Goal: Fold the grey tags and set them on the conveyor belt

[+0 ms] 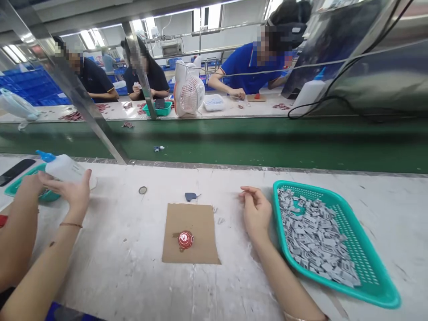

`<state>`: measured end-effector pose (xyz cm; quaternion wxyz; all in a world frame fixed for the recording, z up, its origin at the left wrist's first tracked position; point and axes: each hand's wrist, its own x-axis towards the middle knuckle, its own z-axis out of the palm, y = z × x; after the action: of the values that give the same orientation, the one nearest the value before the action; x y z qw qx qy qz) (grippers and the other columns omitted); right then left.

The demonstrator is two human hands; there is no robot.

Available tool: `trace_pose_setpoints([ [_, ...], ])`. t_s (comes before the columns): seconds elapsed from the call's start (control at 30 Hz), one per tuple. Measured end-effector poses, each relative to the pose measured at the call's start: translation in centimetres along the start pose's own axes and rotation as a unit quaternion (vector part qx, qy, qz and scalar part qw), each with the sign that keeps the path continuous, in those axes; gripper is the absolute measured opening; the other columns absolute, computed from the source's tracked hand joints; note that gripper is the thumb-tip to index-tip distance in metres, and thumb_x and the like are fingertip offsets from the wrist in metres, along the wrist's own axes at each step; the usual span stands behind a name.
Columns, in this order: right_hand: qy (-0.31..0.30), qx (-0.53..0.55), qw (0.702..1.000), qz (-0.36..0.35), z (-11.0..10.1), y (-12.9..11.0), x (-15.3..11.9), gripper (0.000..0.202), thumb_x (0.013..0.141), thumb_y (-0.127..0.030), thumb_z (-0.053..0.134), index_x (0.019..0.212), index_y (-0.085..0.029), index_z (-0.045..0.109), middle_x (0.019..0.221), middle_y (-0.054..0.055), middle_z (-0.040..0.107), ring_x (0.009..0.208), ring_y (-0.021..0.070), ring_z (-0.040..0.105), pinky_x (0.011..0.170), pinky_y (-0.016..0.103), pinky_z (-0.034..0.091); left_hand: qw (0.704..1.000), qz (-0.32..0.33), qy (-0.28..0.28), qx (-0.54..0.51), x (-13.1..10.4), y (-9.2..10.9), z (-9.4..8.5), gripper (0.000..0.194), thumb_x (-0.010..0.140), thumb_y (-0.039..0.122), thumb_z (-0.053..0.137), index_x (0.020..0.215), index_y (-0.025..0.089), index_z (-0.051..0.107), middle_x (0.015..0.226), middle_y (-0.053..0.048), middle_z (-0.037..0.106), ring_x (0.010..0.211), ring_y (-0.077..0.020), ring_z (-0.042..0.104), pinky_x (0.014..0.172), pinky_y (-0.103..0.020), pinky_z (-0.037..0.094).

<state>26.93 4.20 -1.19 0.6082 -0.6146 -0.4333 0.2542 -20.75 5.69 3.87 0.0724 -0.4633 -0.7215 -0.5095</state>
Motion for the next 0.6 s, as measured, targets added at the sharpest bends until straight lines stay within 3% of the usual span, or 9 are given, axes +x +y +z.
trace_pose_setpoints([
  [0.1,0.003,0.002,1.0,-0.002,0.0,-0.1,-0.2,0.019,0.075,-0.023,0.051,0.088,-0.019,0.064,0.073,0.001,0.061,0.063,0.0139,0.054,0.059,0.027,0.041,0.993,-0.119,-0.015,0.015,1.7,-1.3,-0.5,0.096,0.078,0.051,0.063,0.14,0.011,0.002,0.15,-0.023,0.026,0.136,-0.0404,0.032,0.105,-0.055,0.034],
  [0.13,0.004,0.003,1.0,-0.003,-0.1,-0.1,-0.2,0.019,0.075,-0.023,0.05,0.088,-0.019,0.064,0.072,0.001,0.061,0.063,0.0138,0.054,0.059,0.027,0.041,0.99,-0.127,-0.048,0.023,1.9,-1.2,-0.7,0.089,0.079,0.054,0.06,0.139,0.015,0.008,0.147,-0.017,0.035,0.133,-0.0396,0.038,0.1,-0.053,0.04],
  [0.27,0.004,0.002,1.0,-0.006,-0.3,-0.2,-0.4,0.019,0.075,-0.023,0.05,0.088,-0.018,0.064,0.072,0.001,0.061,0.063,0.014,0.053,0.06,0.027,0.042,0.99,-0.082,-0.102,0.058,1.2,1.3,-3.1,0.076,0.077,0.052,0.058,0.137,0.025,0.018,0.147,-0.007,0.04,0.131,-0.0325,0.044,0.088,-0.043,0.05],
  [0.3,0.002,0.002,1.0,-0.007,-0.3,-0.2,-0.4,0.019,0.076,-0.023,0.05,0.088,-0.018,0.064,0.072,0.001,0.061,0.063,0.014,0.053,0.06,0.027,0.042,0.987,-0.075,-0.133,0.054,0.6,2.3,-3.9,0.076,0.074,0.049,0.062,0.135,0.026,0.023,0.145,-0.006,0.044,0.128,-0.0316,0.048,0.087,-0.041,0.051],
  [0.37,-0.005,0.003,1.0,-0.007,-0.3,-0.1,-0.4,0.019,0.076,-0.025,0.05,0.088,-0.017,0.064,0.072,0.001,0.061,0.062,0.0137,0.053,0.059,0.027,0.042,0.959,-0.092,-0.264,0.044,-1.0,4.4,-5.8,0.071,0.067,0.045,0.068,0.129,0.026,0.038,0.131,-0.005,0.057,0.116,-0.0325,0.058,0.083,-0.04,0.055],
  [0.47,-0.012,0.005,1.0,-0.006,-0.4,-0.1,-0.5,0.019,0.077,-0.025,0.05,0.089,-0.018,0.064,0.072,0.0,0.06,0.061,0.0131,0.052,0.059,0.027,0.041,0.853,-0.1,-0.51,0.037,-3.8,7.8,-8.2,0.068,0.066,0.052,0.066,0.126,0.027,0.048,0.12,-0.006,0.065,0.108,-0.0359,0.061,0.082,-0.042,0.055],
  [0.53,-0.014,0.008,1.0,-0.005,-0.4,0.0,-0.5,0.019,0.078,-0.024,0.05,0.089,-0.018,0.064,0.074,0.001,0.06,0.062,0.0131,0.053,0.06,0.027,0.042,0.746,-0.086,-0.661,0.001,-5.4,10.2,-9.1,0.068,0.066,0.056,0.064,0.128,0.029,0.052,0.124,-0.005,0.064,0.113,-0.0373,0.057,0.09,-0.044,0.051],
  [0.6,-0.017,0.011,1.0,-0.003,-0.5,0.0,-0.6,0.019,0.078,-0.023,0.05,0.089,-0.018,0.064,0.074,0.001,0.061,0.063,0.0131,0.053,0.06,0.027,0.042,0.636,-0.098,-0.765,-0.038,-6.8,12.7,-9.4,0.065,0.068,0.054,0.063,0.129,0.032,0.054,0.128,-0.002,0.062,0.116,-0.0358,0.055,0.097,-0.044,0.047],
])
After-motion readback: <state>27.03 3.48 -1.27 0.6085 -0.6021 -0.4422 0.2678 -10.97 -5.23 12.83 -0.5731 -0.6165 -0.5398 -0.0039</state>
